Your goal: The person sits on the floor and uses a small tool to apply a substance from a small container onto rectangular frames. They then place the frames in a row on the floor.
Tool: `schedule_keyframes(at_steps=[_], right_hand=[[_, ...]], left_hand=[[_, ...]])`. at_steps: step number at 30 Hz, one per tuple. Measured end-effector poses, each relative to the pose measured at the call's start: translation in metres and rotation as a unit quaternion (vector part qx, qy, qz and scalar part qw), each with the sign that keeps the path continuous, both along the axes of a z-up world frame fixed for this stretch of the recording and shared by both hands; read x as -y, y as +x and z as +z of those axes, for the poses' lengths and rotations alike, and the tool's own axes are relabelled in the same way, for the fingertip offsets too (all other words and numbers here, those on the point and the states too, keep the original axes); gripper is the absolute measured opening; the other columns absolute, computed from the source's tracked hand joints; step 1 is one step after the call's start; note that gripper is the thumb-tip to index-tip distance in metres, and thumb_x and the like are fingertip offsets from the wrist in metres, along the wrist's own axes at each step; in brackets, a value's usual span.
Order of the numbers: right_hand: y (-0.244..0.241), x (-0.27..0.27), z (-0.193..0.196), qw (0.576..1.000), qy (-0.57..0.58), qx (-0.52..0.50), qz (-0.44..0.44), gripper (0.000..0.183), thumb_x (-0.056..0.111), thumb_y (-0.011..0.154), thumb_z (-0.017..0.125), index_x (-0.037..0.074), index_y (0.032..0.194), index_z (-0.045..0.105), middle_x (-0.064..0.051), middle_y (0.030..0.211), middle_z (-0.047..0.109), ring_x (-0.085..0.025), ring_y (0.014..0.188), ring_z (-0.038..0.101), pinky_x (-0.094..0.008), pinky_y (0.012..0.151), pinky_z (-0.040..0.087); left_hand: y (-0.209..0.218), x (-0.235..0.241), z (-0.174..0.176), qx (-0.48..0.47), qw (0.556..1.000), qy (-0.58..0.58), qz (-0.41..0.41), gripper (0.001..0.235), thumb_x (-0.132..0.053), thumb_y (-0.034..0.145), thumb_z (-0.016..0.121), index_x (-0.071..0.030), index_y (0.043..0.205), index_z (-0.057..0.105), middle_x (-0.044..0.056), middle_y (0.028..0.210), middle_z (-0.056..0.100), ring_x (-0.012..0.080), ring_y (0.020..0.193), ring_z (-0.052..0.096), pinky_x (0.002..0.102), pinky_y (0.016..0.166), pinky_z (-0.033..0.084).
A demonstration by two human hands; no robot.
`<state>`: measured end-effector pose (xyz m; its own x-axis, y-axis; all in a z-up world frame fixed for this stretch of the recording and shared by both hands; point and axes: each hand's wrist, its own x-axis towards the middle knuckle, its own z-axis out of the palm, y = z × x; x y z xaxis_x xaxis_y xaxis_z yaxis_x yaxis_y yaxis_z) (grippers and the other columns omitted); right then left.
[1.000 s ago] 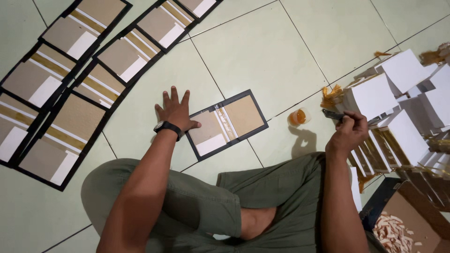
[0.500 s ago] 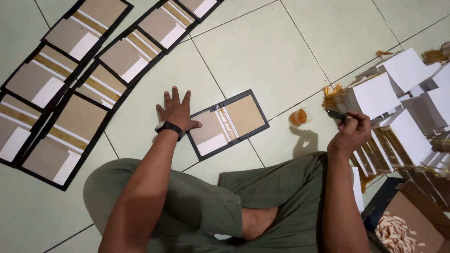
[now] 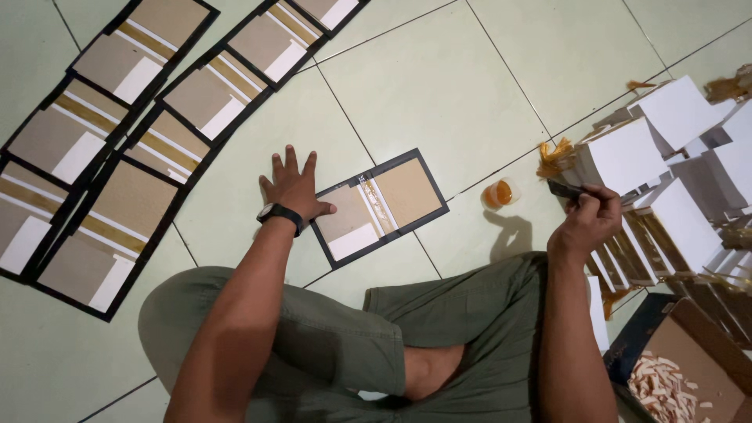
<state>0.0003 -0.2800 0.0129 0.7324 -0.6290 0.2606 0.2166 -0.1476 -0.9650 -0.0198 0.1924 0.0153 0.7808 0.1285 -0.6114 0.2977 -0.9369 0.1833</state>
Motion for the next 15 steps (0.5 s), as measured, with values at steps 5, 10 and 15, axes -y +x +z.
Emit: schedule_keyframes(at_steps=[5, 10, 15], right_hand=[[-0.0004, -0.0007, 0.0024, 1.0, 0.009, 0.004, -0.011, 0.02, -0.001, 0.083, 0.047, 0.007, 0.089, 0.064, -0.005, 0.083, 0.057, -0.016, 0.074, 0.052, -0.031, 0.06, 0.044], [0.0005, 0.0037, 0.0, 0.999, 0.033, 0.02, -0.003, 0.024, -0.005, 0.084, 0.043, 0.006, 0.091, 0.063, -0.006, 0.086, 0.054, -0.016, 0.077, 0.052, -0.031, 0.062, 0.045], [-0.0011, 0.0009, 0.0049, 0.996, 0.07, 0.048, 0.026, 0.027, -0.005, 0.085, 0.041, 0.009, 0.094, 0.063, -0.006, 0.091, 0.059, -0.018, 0.08, 0.057, -0.032, 0.066, 0.048]], left_hand=[[0.0003, 0.0009, 0.0007, -0.007, 1.0, 0.005, 0.0, 0.121, -0.058, 0.077, 0.082, -0.027, 0.166, 0.006, 0.012, 0.175, -0.013, 0.0393, 0.16, -0.009, 0.067, 0.122, 0.015], [0.0006, 0.0009, -0.0001, -0.015, 1.0, 0.01, -0.002, 0.123, -0.059, 0.077, 0.081, -0.028, 0.167, 0.004, 0.012, 0.175, -0.014, 0.039, 0.16, -0.009, 0.066, 0.122, 0.015], [0.0008, 0.001, 0.0008, -0.019, 1.0, 0.007, 0.0, 0.122, -0.059, 0.078, 0.081, -0.028, 0.167, 0.003, 0.011, 0.175, -0.016, 0.0384, 0.16, -0.011, 0.066, 0.123, 0.013]])
